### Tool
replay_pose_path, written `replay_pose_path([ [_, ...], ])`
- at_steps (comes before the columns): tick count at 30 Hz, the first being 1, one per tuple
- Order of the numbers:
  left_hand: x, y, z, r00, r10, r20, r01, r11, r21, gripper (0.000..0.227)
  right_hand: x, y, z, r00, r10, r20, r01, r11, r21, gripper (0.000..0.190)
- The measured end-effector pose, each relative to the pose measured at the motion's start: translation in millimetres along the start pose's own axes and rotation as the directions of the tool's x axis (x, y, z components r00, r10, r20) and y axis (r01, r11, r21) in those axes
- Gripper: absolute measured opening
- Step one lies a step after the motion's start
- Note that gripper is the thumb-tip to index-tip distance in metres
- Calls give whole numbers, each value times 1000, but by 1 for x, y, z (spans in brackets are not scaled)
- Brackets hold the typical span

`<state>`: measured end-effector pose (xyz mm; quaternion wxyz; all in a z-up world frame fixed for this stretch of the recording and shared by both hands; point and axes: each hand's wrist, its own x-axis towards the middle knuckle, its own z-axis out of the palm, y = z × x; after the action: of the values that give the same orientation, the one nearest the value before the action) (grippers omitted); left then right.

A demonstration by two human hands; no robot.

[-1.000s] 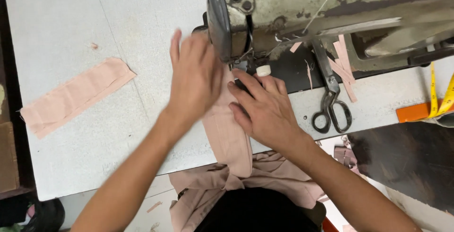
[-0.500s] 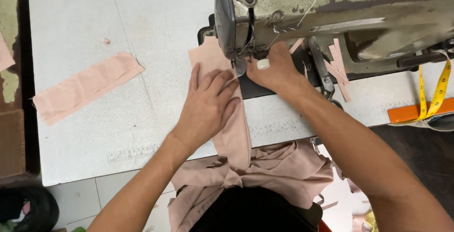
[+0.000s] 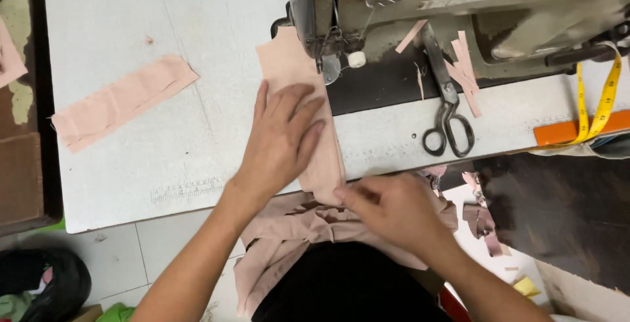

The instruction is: Sewing strips of elastic fabric and cutting them into smaller segments using an industrial sewing machine and scissors.

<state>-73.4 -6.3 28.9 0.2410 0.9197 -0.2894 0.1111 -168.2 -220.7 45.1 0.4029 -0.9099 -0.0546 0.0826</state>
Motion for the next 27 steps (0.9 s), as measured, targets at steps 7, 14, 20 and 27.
replay_pose_path([
  [7,-30,57,-9,989,-145,30,145,989,-19,29,-9,-11,44,980,101,170,-181,804,566,37],
  [14,-29,59,-31,891,-369,265,339,928,151,24,21,-21,16,950,-310,47,273,890,365,20],
  [20,-40,59,-51,977,-215,8,202,931,303,13,112,-6,-10,657,-739,-152,725,674,-145,21],
  [27,-37,51,-65,968,-249,-23,238,889,392,11,160,12,12,500,-863,-72,835,502,-225,6],
])
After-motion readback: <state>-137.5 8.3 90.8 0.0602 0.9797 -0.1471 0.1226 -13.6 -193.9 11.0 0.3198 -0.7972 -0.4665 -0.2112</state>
